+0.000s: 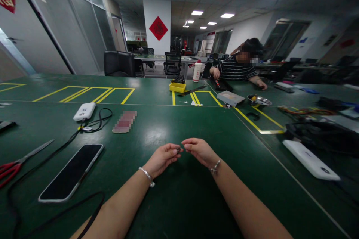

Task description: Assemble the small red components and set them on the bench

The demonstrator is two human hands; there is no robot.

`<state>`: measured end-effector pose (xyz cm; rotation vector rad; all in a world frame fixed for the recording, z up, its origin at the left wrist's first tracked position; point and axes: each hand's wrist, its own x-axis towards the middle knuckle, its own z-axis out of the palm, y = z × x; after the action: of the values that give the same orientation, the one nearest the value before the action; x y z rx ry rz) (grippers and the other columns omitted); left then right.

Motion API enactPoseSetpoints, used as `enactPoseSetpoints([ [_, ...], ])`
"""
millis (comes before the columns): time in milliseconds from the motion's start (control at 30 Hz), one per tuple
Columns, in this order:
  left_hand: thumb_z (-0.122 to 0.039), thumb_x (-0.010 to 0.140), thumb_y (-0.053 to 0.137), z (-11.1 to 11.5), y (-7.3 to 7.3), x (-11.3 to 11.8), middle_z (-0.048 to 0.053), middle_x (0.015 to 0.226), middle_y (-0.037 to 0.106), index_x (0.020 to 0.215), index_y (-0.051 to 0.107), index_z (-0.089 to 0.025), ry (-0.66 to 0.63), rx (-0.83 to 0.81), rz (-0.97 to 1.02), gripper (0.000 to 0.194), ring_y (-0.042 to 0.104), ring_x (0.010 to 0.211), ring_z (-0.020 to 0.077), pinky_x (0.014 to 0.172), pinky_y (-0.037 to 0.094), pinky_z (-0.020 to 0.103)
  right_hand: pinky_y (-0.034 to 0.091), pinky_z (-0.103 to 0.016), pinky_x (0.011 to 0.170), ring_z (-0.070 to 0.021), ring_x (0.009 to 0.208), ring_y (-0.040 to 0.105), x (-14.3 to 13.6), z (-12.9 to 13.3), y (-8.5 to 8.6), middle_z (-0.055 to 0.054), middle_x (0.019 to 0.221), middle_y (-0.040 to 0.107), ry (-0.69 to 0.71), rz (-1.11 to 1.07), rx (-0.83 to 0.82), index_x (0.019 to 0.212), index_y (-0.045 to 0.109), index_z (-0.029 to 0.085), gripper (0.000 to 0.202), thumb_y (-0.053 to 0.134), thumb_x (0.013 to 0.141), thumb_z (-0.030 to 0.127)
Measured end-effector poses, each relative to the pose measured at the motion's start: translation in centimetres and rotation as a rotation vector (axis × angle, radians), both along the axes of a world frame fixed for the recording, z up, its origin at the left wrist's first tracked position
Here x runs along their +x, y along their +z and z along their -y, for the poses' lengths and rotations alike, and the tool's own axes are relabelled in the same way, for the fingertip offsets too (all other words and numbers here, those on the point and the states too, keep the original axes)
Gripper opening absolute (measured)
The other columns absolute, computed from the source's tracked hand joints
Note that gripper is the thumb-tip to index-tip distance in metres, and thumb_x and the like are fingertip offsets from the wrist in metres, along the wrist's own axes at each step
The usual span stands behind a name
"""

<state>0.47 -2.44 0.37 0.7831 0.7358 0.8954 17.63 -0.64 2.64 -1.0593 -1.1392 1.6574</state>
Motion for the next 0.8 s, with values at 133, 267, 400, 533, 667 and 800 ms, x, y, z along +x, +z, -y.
enactPoseSetpoints([
  [133,-0.015,0.066,0.066,0.1,0.3,0.2,0.006,0.084,0.064,0.083,0.058,-0.011,0.009,0.006,-0.019,0.019,0.059,0.070,0.0090,0.063,0.043,0.018,0.036,-0.022,0.056,-0.0100,0.059,0.055,-0.3,0.2,-0.1,0.003,0.061,0.059,0.019,-0.005,0.024,0.069,0.059,0.016,0.020,0.070,0.053,0.018],
  [267,-0.016,0.066,0.066,0.2,0.5,0.3,0.006,0.084,0.063,0.082,0.058,-0.011,0.000,0.011,-0.061,0.018,0.058,0.067,0.0083,0.061,0.043,0.018,0.037,-0.022,0.054,-0.0093,0.055,0.054,-0.8,0.3,-0.4,0.004,0.057,0.058,-0.017,0.023,0.131,0.065,0.055,0.016,0.018,0.069,0.054,0.018],
  [400,-0.017,0.068,0.064,0.1,0.5,0.3,0.004,0.077,0.061,0.082,0.059,-0.010,-0.005,0.015,-0.070,0.017,0.057,0.066,0.0073,0.060,0.042,0.017,0.041,-0.024,0.057,-0.0094,0.055,0.052,-1.5,0.4,-0.7,0.004,0.057,0.057,-0.055,0.084,0.193,0.063,0.056,0.016,0.017,0.069,0.054,0.020],
  [533,-0.016,0.067,0.065,0.1,0.5,0.4,0.003,0.072,0.060,0.081,0.060,-0.010,0.004,0.013,-0.063,0.016,0.057,0.064,0.0073,0.059,0.042,0.016,0.041,-0.024,0.057,-0.0097,0.055,0.052,-2.0,0.5,-0.8,0.004,0.058,0.057,-0.097,0.146,0.231,0.061,0.058,0.017,0.013,0.068,0.054,0.021],
  [667,-0.015,0.067,0.065,0.1,0.4,0.5,0.003,0.070,0.060,0.080,0.060,-0.010,0.046,-0.005,-0.050,0.015,0.057,0.064,0.0076,0.057,0.043,0.016,0.043,-0.026,0.060,-0.0124,0.060,0.055,-2.3,0.7,-0.7,0.001,0.064,0.060,-0.175,0.299,0.336,0.062,0.063,0.017,0.007,0.066,0.058,0.021],
  [800,-0.015,0.069,0.064,0.0,0.1,0.4,0.004,0.074,0.062,0.081,0.060,-0.010,0.089,-0.021,-0.007,0.014,0.058,0.065,0.0076,0.060,0.044,0.016,0.045,-0.029,0.069,-0.0151,0.071,0.058,-2.4,0.9,-0.6,-0.003,0.072,0.064,-0.207,0.450,0.536,0.069,0.068,0.019,0.009,0.061,0.066,0.022],
])
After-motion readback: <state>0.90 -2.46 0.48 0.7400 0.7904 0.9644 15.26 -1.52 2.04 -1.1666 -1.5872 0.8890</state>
